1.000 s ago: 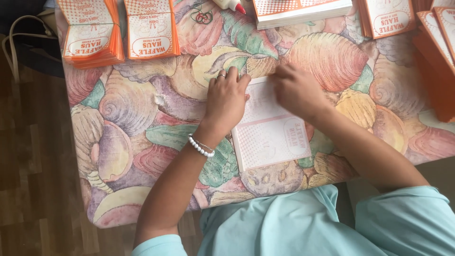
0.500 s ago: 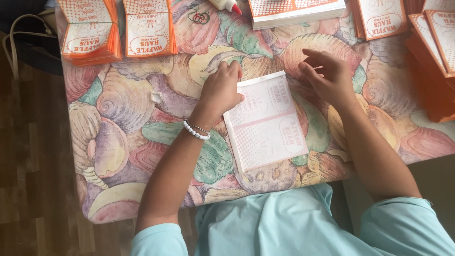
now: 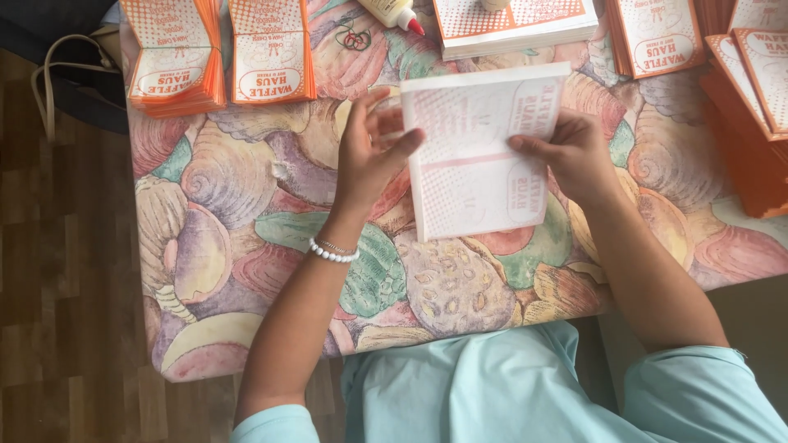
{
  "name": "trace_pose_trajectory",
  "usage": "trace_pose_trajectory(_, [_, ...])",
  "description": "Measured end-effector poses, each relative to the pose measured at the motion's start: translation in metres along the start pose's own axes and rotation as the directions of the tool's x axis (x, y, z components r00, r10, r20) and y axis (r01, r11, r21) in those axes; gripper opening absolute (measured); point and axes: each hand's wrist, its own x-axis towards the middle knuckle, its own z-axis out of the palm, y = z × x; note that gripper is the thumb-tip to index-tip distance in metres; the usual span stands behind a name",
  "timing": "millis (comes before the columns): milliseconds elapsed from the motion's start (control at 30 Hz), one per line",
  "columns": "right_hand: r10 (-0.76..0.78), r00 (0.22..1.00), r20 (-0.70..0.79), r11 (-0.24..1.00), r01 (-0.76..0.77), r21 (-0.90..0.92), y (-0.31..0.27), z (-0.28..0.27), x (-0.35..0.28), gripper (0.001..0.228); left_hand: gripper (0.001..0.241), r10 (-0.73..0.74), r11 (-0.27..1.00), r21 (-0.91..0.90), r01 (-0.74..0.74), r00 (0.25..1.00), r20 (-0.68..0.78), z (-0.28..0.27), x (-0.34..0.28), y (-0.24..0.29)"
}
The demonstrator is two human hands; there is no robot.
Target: Folding paper bags and organizing them into neat stacks on a table.
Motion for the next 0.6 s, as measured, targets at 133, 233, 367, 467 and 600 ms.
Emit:
trace_pose_trajectory(133, [-0.003, 1.000, -0.026, 0.999, 0.002, -0.050, 0.009, -0.015, 0.007, 0.025, 0.044, -0.159, 0.970, -0.167, 0.178, 0.980, 0.122, 0.000, -0.014, -0.030])
trace_pose_trajectory(233, [-0.014, 0.998, -0.055, 0.999, 0.012, -0.036, 0.012, -0.018, 0.007, 0.027, 0.027, -0.179, 0.949, -0.252, 0.190, 0.982, 0.067, 0.004, -0.018, -0.045])
trace_pose_trajectory(367, [-0.032, 0.998, -0.049, 0.999, 0.030, -0.040, 0.007, -0.017, 0.003, 0.027, 0.026, -0.198, 0.932, -0.310, 0.190, 0.980, 0.006, 0.008, -0.019, -0.040])
trace_pose_trajectory(467, [-0.033, 0.999, -0.038, 0.999, 0.032, -0.024, 0.005, -0.015, 0.002, 0.027, 0.024, -0.198, 0.934, -0.310, 0.180, 0.980, -0.028, 0.008, -0.017, -0.043])
trace_pose_trajectory(600, [-0.043, 0.999, -0.008, 0.999, 0.043, 0.009, 0.006, -0.015, 0.002, 0.030, 0.017, -0.159, 0.957, -0.259, 0.131, 0.983, -0.090, 0.008, -0.017, -0.041])
